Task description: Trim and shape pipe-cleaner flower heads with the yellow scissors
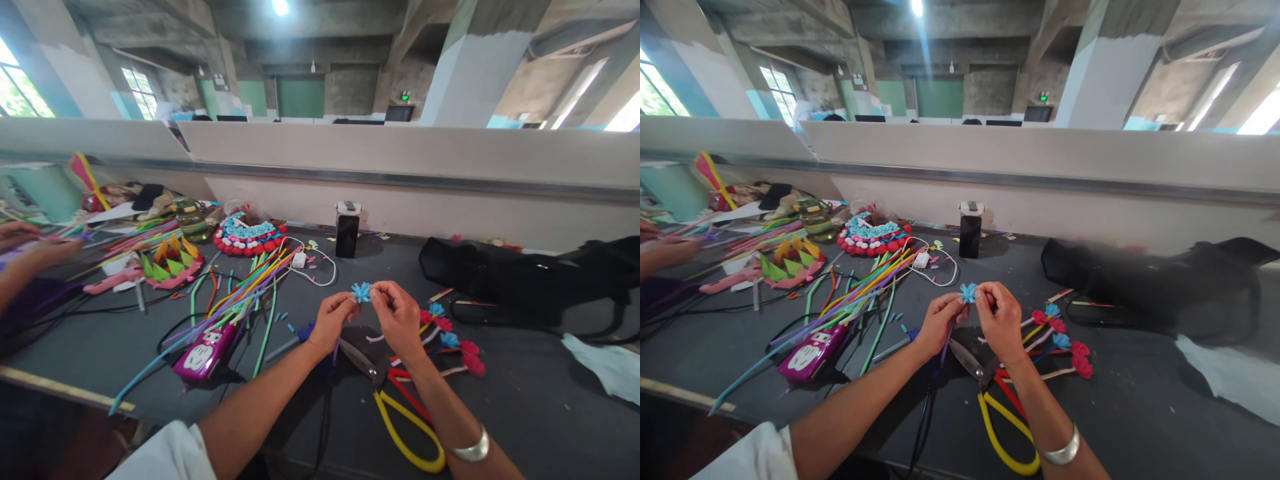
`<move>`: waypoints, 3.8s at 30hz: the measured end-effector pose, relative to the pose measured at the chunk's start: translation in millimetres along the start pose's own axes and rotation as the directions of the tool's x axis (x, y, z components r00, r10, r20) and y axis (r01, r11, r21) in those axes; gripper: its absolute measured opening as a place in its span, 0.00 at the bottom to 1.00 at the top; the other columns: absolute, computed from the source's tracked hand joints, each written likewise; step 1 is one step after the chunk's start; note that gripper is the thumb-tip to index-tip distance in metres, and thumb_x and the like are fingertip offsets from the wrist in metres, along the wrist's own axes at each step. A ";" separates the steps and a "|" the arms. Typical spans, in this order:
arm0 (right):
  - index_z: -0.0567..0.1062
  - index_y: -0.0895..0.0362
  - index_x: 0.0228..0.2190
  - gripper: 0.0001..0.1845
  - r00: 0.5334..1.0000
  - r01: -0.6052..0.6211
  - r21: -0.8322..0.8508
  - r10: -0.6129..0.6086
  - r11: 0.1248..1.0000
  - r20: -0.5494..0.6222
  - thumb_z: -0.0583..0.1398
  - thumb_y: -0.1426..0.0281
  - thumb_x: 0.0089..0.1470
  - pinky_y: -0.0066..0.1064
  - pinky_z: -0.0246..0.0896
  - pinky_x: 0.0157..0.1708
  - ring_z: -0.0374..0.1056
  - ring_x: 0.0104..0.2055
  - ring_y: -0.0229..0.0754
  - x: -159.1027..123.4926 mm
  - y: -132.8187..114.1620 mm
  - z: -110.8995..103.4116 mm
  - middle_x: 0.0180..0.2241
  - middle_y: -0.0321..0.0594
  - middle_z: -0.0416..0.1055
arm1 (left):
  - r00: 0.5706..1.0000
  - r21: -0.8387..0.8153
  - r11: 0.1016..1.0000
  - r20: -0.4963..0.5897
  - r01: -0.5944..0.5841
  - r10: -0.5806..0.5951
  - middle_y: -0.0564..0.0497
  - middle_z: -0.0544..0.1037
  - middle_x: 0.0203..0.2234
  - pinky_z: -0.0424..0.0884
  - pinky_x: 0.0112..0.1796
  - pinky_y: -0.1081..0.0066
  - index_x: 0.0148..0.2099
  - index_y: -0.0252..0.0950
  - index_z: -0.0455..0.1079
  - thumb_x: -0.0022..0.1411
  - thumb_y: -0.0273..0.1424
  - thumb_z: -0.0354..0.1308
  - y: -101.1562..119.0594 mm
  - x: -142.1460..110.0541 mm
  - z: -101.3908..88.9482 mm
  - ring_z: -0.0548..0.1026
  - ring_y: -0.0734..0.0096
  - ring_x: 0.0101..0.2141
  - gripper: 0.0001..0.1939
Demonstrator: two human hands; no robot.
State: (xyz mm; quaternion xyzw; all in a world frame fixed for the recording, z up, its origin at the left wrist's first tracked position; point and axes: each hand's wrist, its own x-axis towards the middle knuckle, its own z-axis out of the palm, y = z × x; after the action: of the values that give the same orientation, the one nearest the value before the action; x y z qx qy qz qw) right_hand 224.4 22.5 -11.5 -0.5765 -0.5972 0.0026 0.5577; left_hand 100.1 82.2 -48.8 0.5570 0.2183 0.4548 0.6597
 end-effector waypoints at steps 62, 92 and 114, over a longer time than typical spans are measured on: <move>0.75 0.55 0.35 0.11 0.996 0.061 0.018 -0.059 0.998 -0.060 0.53 0.70 0.63 0.31 0.61 0.34 0.67 0.33 0.39 -3.3 -0.5 1.9 0.31 0.37 0.71 | 0.987 -0.269 0.950 0.011 0.156 -0.159 0.56 0.66 0.17 0.54 0.24 0.73 0.32 0.31 0.76 0.53 0.37 0.64 -0.3 2.5 -2.9 0.60 0.80 0.19 0.12; 0.72 0.56 0.27 0.08 0.996 0.088 0.050 -0.089 0.995 0.019 0.58 0.73 0.58 0.29 0.55 0.30 0.59 0.27 0.37 -2.9 2.3 3.3 0.24 0.32 0.63 | 0.958 -0.372 0.886 0.175 0.277 -0.226 0.61 0.56 0.16 0.46 0.18 0.78 0.32 0.30 0.71 0.54 0.39 0.64 -0.6 2.0 -4.6 0.51 0.86 0.15 0.14; 0.74 0.55 0.26 0.08 0.999 0.039 0.096 -0.037 0.995 -0.025 0.59 0.70 0.57 0.29 0.55 0.28 0.59 0.26 0.36 -5.2 1.8 3.2 0.23 0.31 0.61 | 0.953 -0.345 0.890 0.164 0.298 -0.256 0.64 0.48 0.13 0.42 0.18 0.75 0.28 0.30 0.71 0.52 0.38 0.65 -1.9 3.7 -7.9 0.45 0.85 0.14 0.14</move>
State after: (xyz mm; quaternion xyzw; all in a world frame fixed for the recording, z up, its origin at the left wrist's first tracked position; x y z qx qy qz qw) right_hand 222.0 21.5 -17.4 -0.5374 -0.6007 0.0144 0.5917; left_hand 96.4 89.6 -52.1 0.4125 0.1692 0.3561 0.8212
